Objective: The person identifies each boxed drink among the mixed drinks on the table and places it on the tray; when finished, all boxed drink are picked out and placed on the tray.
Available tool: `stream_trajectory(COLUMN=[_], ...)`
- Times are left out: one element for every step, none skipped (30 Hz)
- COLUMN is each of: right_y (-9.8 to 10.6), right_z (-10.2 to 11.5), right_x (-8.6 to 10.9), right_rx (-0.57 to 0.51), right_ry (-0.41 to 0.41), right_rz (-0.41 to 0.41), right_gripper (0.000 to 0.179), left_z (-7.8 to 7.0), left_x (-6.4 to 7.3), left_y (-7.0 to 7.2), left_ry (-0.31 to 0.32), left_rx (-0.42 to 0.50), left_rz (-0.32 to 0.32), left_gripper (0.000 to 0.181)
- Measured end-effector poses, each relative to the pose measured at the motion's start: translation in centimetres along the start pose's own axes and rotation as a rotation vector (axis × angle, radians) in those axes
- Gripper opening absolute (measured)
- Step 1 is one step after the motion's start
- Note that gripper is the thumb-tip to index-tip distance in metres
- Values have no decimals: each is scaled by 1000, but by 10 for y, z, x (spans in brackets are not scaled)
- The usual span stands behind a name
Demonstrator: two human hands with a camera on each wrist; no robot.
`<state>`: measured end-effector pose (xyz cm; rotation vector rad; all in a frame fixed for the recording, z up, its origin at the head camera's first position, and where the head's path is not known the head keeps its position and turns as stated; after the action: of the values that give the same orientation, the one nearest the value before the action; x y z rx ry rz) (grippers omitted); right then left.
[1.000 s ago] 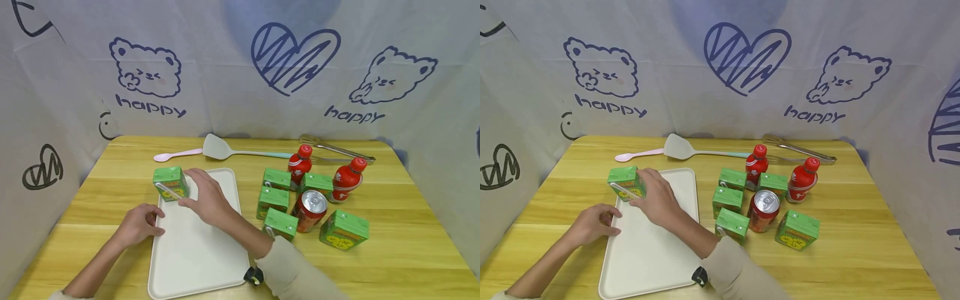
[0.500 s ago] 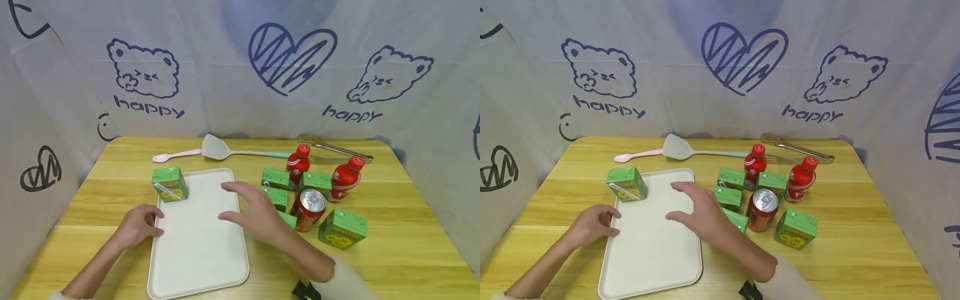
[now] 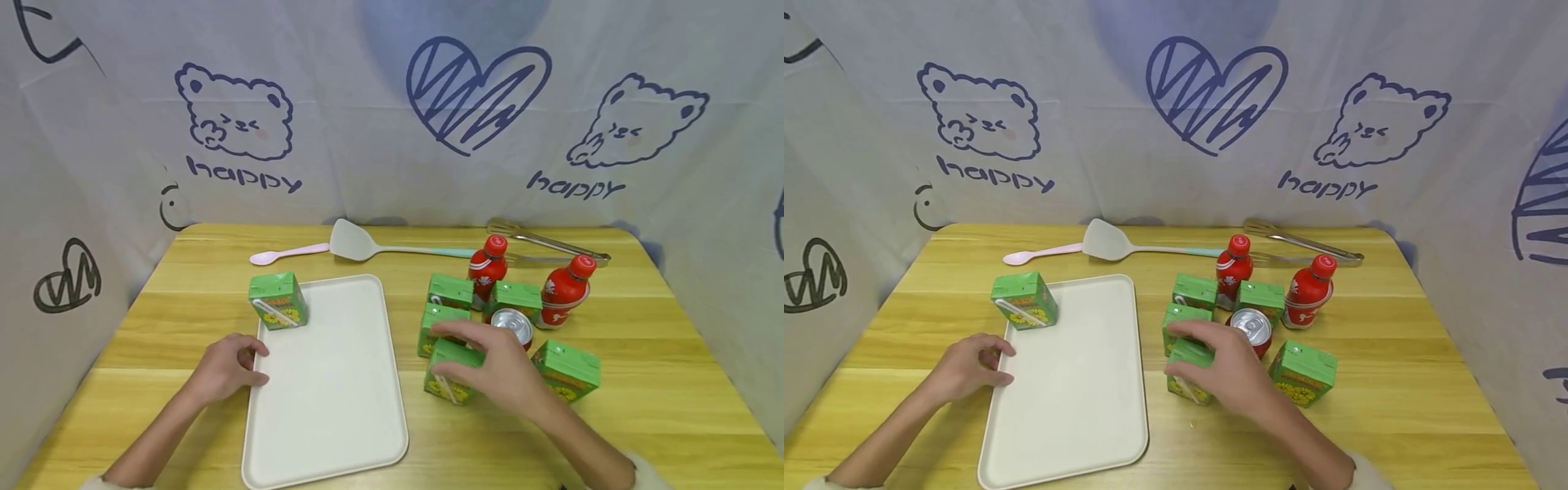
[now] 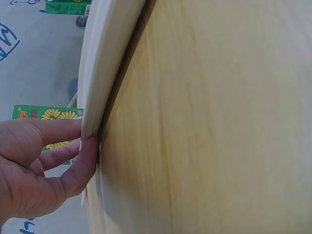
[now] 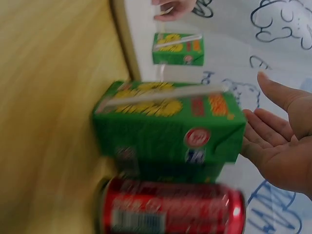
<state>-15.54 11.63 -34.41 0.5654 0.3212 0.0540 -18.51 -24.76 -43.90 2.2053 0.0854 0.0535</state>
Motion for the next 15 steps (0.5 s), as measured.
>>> stream_trajectory(right_y=[3, 6, 8, 9, 11, 12, 13, 14, 14, 14, 14, 14, 14, 14, 14], right_z=[-4, -7, -11, -14, -17, -20, -22, -24, -25, -26, -27, -28, -29, -30, -31], right_x=[2, 4, 5, 7, 8, 10, 11, 12, 13, 14, 15, 16, 17, 18, 18], right_rx=[19, 39, 57, 72, 91, 106, 120, 124, 123, 124, 127, 128, 128, 130, 130], right_ry=[4, 9, 3, -2, -7, -11, -10, -12, -17, -18, -19, -25, -35, -47, -60], right_rz=[-10, -19, -25, -29, -31, -34, -38, -40, -41, -43, -47, -51, -54, -57, -59], right_gripper=[47, 47, 46, 46, 46, 46, 46, 47, 47, 47, 48, 49, 49, 50, 50], left_z=[0, 0, -1, -1, -1, -1, -1, -1, -1, -1, -1, -1, -1, -1, -1], left_x=[0, 0, 0, 0, 0, 0, 0, 0, 0, 0, 0, 0, 0, 0, 0], left_y=[0, 0, 1, 1, 1, 1, 1, 1, 1, 1, 1, 1, 0, 0, 0], left_ry=[-2, -4, -5, -6, -6, -5, -5, -4, -3, -2, -1, -1, -1, -2, -4], left_rx=[-1, -1, -1, -2, -2, -1, 0, 1, 2, 3, 5, 6, 6, 6, 6], left_rz=[-1, -1, -1, -1, -1, -1, 0, 1, 3, 4, 6, 7, 8, 9, 9], left_gripper=[36, 36, 36, 36, 36, 36, 36, 35, 35, 35, 35, 35, 35, 35, 35])
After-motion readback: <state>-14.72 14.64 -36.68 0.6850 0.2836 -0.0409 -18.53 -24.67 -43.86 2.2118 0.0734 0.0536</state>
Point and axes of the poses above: each hand's wrist, its own x-axis away from the middle knuckle, its own y-axis out of the back of the hand, z = x × y, the point moved 8 cm from there along -x, towards the middle knuckle, and after that the axes turned 15 degrees about -z, right-handed, at the moved point
